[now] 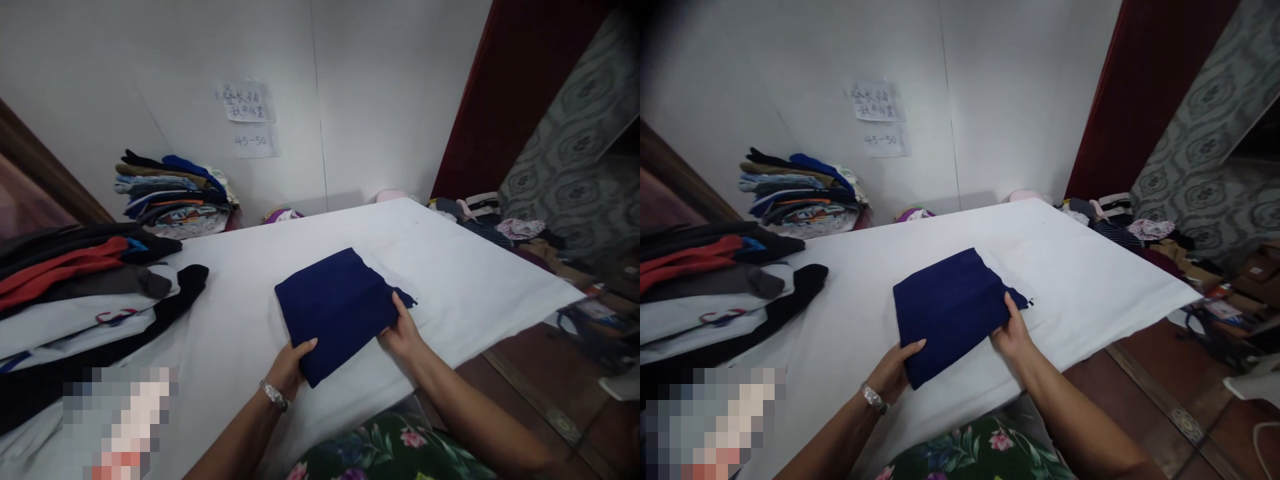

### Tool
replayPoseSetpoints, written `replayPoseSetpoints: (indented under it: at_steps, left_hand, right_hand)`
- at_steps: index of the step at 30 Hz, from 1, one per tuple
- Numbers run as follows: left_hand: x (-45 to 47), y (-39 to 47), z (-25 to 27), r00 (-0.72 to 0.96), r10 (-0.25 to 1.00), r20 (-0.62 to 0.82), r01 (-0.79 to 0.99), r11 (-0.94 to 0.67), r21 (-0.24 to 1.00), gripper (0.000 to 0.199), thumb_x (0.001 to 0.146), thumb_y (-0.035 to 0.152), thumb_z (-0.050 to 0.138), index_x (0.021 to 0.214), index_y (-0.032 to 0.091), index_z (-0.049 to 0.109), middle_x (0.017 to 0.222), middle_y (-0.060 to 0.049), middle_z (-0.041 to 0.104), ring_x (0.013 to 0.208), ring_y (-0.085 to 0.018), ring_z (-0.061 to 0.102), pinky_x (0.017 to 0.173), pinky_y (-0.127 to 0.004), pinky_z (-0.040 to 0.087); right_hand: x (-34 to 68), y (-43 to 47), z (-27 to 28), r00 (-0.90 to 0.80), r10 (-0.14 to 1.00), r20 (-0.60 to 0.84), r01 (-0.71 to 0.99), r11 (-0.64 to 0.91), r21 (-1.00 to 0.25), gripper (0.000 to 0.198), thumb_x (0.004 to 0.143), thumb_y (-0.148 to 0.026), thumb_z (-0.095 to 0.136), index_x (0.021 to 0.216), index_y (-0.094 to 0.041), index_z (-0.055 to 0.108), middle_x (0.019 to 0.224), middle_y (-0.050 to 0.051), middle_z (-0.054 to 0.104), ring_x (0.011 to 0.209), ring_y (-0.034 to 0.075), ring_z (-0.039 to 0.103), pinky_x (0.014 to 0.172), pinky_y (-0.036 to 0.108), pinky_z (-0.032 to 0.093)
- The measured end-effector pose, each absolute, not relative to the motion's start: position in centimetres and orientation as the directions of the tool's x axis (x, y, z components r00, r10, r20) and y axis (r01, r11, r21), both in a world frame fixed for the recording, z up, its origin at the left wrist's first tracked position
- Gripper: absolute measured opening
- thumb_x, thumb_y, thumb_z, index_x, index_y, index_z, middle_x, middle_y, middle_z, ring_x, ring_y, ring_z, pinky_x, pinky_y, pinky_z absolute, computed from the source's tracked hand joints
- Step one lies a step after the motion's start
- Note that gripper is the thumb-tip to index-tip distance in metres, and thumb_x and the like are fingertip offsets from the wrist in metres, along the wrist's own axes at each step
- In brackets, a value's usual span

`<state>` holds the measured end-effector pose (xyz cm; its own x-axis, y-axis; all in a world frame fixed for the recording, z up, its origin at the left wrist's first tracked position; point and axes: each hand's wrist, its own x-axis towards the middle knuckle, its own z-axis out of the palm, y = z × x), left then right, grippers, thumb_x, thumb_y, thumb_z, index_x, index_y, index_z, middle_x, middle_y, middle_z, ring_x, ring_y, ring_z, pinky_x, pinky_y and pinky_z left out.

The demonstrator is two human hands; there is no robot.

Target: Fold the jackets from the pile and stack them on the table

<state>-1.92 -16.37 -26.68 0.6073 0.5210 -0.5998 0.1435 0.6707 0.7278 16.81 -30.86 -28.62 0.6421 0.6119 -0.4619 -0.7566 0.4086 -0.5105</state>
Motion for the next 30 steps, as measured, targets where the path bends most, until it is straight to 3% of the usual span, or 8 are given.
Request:
replayPoseSetpoints:
  at_steps: [4, 7, 10, 13, 16, 25, 30]
  left_hand:
    - [-1.5, -14.3, -26.4, 0.619, 0.477, -0.624, 0.157, 0.703, 0.694, 0.037, 0.083, 0.029, 0.063, 0.117, 0.015, 0.062, 0.101, -0.01, 0.074, 0.094, -0.026, 0.07, 0.084, -0.036, 0.057]
    - [-0.8, -12.9, -26.3, 0.608, 0.472, -0.639, 0.144, 0.726, 0.673, 0.039, 0.088, 0.04, 0.055, 0.118, 0.015, 0.062, 0.096, -0.01, 0.074, 0.093, -0.025, 0.07, 0.085, -0.038, 0.056]
    - [-0.2, -12.7, -26.4, 0.588, 0.488, -0.645, 0.145, 0.721, 0.678, 0.037, 0.086, 0.037, 0.059, 0.115, 0.015, 0.063, 0.092, -0.009, 0.075, 0.092, -0.024, 0.07, 0.085, -0.037, 0.056]
    - [0.1, -12.8, -26.3, 0.562, 0.487, -0.668, 0.163, 0.727, 0.667, 0.028, 0.085, 0.034, 0.061, 0.105, 0.015, 0.066, 0.089, -0.007, 0.075, 0.091, -0.024, 0.071, 0.082, -0.035, 0.057]
    - [0.1, -12.7, -25.8, 0.558, 0.45, -0.697, 0.177, 0.756, 0.63, 0.025, 0.086, 0.036, 0.059, 0.098, 0.016, 0.068, 0.087, -0.006, 0.076, 0.092, -0.025, 0.07, 0.08, -0.034, 0.058]
    - [0.5, -12.8, -25.9, 0.457, 0.506, -0.732, 0.291, 0.693, 0.66, 0.026, 0.085, 0.026, 0.056, 0.108, 0.033, 0.068, 0.092, 0.005, 0.075, 0.094, -0.024, 0.069, 0.08, -0.037, 0.06]
    - [-0.3, -14.5, -26.6, 0.436, 0.531, -0.727, 0.305, 0.673, 0.674, 0.03, 0.076, 0.025, 0.064, 0.099, 0.044, 0.068, 0.097, 0.012, 0.072, 0.1, -0.024, 0.066, 0.081, -0.035, 0.059]
  right_hand:
    - [16.5, -30.3, -28.7, 0.6, 0.55, -0.581, -0.798, 0.46, -0.389, 0.012, 0.085, -0.019, 0.06, 0.093, -0.015, 0.067, 0.08, 0.003, 0.075, 0.067, 0.016, 0.07, 0.07, 0.026, 0.059]
    - [16.6, -30.1, -28.7, 0.615, 0.573, -0.541, -0.788, 0.478, -0.389, 0.018, 0.085, -0.026, 0.062, 0.099, -0.015, 0.067, 0.083, 0.003, 0.076, 0.068, 0.016, 0.071, 0.071, 0.028, 0.06]
    - [17.0, -29.9, -28.5, 0.589, 0.644, -0.488, -0.808, 0.466, -0.36, 0.03, 0.087, -0.037, 0.061, 0.105, -0.014, 0.066, 0.084, 0.005, 0.075, 0.068, 0.018, 0.071, 0.069, 0.03, 0.06]
    - [17.3, -29.8, -28.5, 0.58, 0.63, -0.516, -0.814, 0.47, -0.34, 0.021, 0.088, -0.026, 0.059, 0.101, -0.012, 0.066, 0.082, 0.006, 0.075, 0.069, 0.017, 0.071, 0.067, 0.028, 0.059]
    - [17.2, -30.0, -28.6, 0.599, 0.604, -0.526, -0.8, 0.479, -0.36, 0.013, 0.087, -0.017, 0.056, 0.092, -0.012, 0.067, 0.078, 0.006, 0.075, 0.066, 0.017, 0.071, 0.066, 0.027, 0.059]
    - [16.8, -30.4, -28.7, 0.607, 0.693, -0.389, -0.775, 0.405, -0.485, 0.019, 0.086, -0.024, 0.052, 0.081, -0.022, 0.071, 0.079, -0.007, 0.076, 0.078, 0.013, 0.071, 0.073, 0.026, 0.056]
    - [15.8, -32.7, -29.7, 0.604, 0.694, -0.392, -0.778, 0.406, -0.48, 0.021, 0.081, -0.029, 0.053, 0.071, -0.027, 0.071, 0.078, -0.01, 0.075, 0.084, 0.016, 0.072, 0.076, 0.031, 0.057]
